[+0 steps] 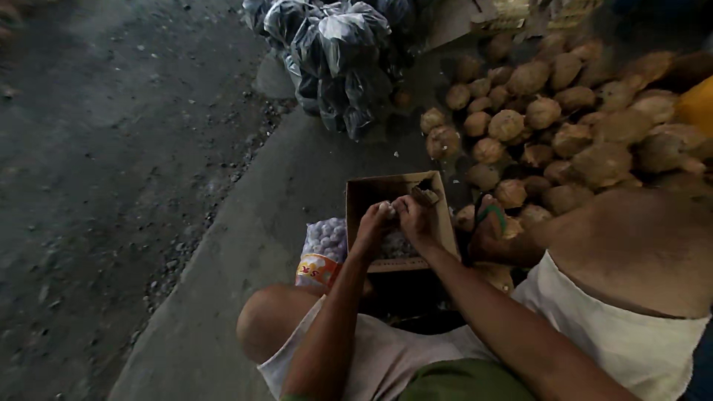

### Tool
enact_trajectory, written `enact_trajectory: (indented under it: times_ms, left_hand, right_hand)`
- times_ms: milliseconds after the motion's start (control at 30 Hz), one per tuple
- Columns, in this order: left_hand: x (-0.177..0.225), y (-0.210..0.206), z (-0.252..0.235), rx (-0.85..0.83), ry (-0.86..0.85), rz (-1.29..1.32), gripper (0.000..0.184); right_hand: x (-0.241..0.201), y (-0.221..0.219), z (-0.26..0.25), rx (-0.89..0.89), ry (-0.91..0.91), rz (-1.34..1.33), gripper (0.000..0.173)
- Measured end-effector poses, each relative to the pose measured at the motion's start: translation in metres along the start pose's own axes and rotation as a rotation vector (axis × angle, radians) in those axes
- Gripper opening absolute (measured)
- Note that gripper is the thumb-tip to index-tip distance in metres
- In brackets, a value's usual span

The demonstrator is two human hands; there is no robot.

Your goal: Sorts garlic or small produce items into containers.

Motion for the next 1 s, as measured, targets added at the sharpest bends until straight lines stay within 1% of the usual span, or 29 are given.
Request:
enact_trajectory:
  times_ms: [33, 100, 133, 200, 233, 267, 300, 333, 367, 433, 500, 533, 600, 633, 700, 767, 833, 900, 933, 1000]
  left_hand:
    - [0.001, 0.000, -0.001, -0.010, -0.054, -0.027, 0.034]
    - [0.000, 0.004, -0.003, -0.021, -0.078, -0.019, 0.032]
    - [-0.001, 0.007, -0.003, -0.006, -0.064, 0.011, 0.033]
    - [0.001, 0.010, -0.002, -0.001, -0.019, 0.100, 0.033]
    - [0.003, 0.011, -0.002, -0.014, -0.002, 0.153, 0.031]
    - [0.004, 0.013, -0.002, -0.022, 0.015, 0.207, 0.031]
    - [0.003, 0.016, -0.003, -0.019, 0.033, 0.257, 0.031]
    - [0.002, 0.018, -0.004, -0.015, 0.046, 0.293, 0.031]
    - [0.002, 0.019, -0.006, -0.008, 0.054, 0.329, 0.032]
    - [0.001, 0.021, -0.007, -0.013, 0.064, 0.373, 0.036]
    - [0.002, 0.020, -0.005, -0.016, 0.069, 0.376, 0.041]
    - [0.003, 0.018, -0.003, -0.012, 0.071, 0.361, 0.043]
    - [0.004, 0.013, -0.003, -0.031, 0.077, 0.325, 0.045]
    - [0.002, 0.010, -0.002, -0.048, 0.087, 0.320, 0.046]
    - [-0.001, 0.008, -0.002, -0.095, 0.085, 0.323, 0.048]
    - [0.002, 0.008, -0.003, -0.103, 0.032, 0.253, 0.047]
    - [0.009, 0.012, 0.000, -0.072, -0.066, 0.105, 0.038]
    - [0.018, 0.014, 0.002, -0.040, -0.156, 0.024, 0.037]
    - [0.020, 0.015, 0.002, -0.031, -0.188, -0.017, 0.041]
    - [0.022, 0.014, 0.003, -0.052, -0.238, -0.101, 0.049]
  right_hand:
    - [-0.005, -0.002, 0.002, -0.002, 0.054, 0.044, 0.031]
    - [-0.007, -0.002, 0.003, 0.015, 0.126, 0.107, 0.031]
    - [-0.003, 0.001, 0.003, 0.044, 0.130, 0.123, 0.031]
    - [0.013, 0.009, -0.001, 0.095, 0.076, 0.156, 0.030]
    - [0.023, 0.011, -0.005, 0.044, 0.014, 0.169, 0.031]
    - [0.033, 0.009, -0.009, -0.044, -0.052, 0.173, 0.031]
    - [0.040, 0.006, -0.012, -0.126, -0.082, 0.167, 0.033]
    - [0.043, 0.003, -0.014, -0.163, -0.067, 0.146, 0.037]
    - [0.040, 0.004, -0.015, -0.148, -0.015, 0.114, 0.039]
    - [0.020, 0.006, -0.015, -0.100, 0.125, 0.000, 0.039]
    - [-0.005, 0.005, -0.013, -0.132, 0.228, -0.074, 0.039]
    - [-0.015, 0.004, -0.012, -0.127, 0.268, -0.075, 0.034]
    - [-0.028, 0.007, -0.008, -0.042, 0.324, -0.052, 0.020]
    - [-0.028, 0.011, -0.008, 0.007, 0.316, -0.036, 0.018]
    - [-0.015, 0.015, -0.010, 0.079, 0.229, -0.032, 0.024]
    - [0.006, 0.020, -0.012, 0.108, 0.086, -0.031, 0.035]
    - [0.025, 0.016, -0.012, 0.006, -0.141, -0.129, 0.050]
    - [0.033, 0.001, -0.009, -0.161, -0.308, -0.364, 0.057]
    - [0.031, -0.007, -0.007, -0.233, -0.352, -0.474, 0.058]
    - [0.019, -0.015, -0.004, -0.320, -0.361, -0.582, 0.050]
Point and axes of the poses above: each hand's wrist, its own z-axis away from the middle knuckle, its own y-axis out of the back of the hand, x = y × z, the point moved 8 cm from there along -z, towards the middle knuckle, and after that the axes turned 9 degrees about y, right-handed, at the moved point
